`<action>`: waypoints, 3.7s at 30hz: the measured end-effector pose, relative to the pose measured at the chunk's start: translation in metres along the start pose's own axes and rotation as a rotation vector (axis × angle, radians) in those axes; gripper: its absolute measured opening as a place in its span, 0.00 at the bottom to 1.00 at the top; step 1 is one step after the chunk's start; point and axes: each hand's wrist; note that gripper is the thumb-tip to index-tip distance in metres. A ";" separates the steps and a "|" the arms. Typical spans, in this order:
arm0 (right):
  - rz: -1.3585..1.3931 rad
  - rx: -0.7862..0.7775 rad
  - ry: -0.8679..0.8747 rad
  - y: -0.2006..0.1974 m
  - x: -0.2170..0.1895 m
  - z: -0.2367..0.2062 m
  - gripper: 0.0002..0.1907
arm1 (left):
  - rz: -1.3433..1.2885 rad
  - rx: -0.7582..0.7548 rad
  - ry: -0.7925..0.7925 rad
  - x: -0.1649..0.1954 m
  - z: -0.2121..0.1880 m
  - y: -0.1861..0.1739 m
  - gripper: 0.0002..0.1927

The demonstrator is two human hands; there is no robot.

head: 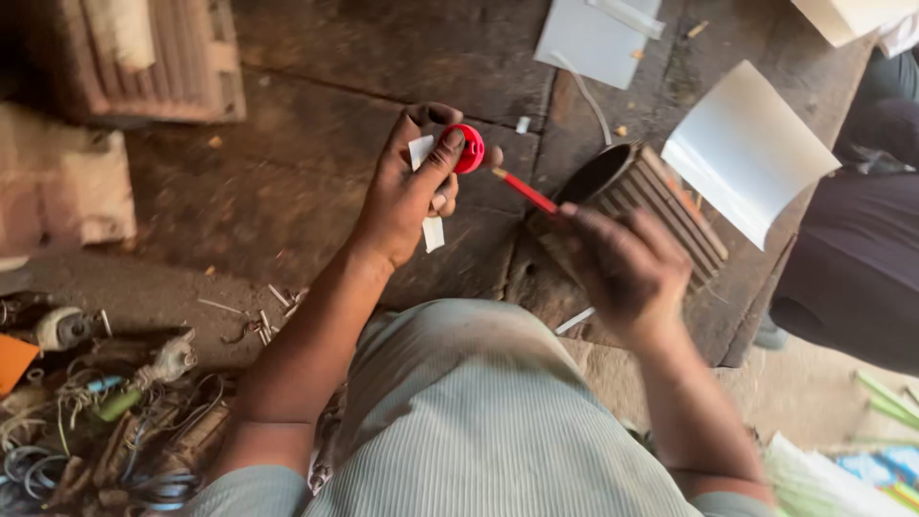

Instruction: The person repeatedly cuts small strips of white material using shears and inserts them into the slots of a cylindrical motor housing. They rotate the housing to access different slots and continue inserting strips throughout the clip.

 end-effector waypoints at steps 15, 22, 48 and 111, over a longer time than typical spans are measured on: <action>0.045 0.019 -0.123 0.069 -0.122 -0.069 0.17 | 0.440 -0.154 0.453 0.010 -0.141 -0.064 0.10; 0.019 0.047 0.016 0.121 -0.133 -0.081 0.13 | 0.505 -0.120 0.459 0.003 -0.167 -0.083 0.09; 0.164 0.003 0.138 0.249 -0.225 -0.041 0.09 | 0.241 -0.128 0.689 0.002 -0.175 -0.207 0.15; -0.527 0.151 -0.059 0.239 -0.194 -0.053 0.11 | 0.396 -0.056 0.344 -0.019 -0.143 -0.164 0.11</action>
Point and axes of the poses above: each hand's wrist, its own z-axis towards the middle knuckle, its own y-axis out of the palm, x = y × z, and after that the axes turned 10 degrees about z, right-handed
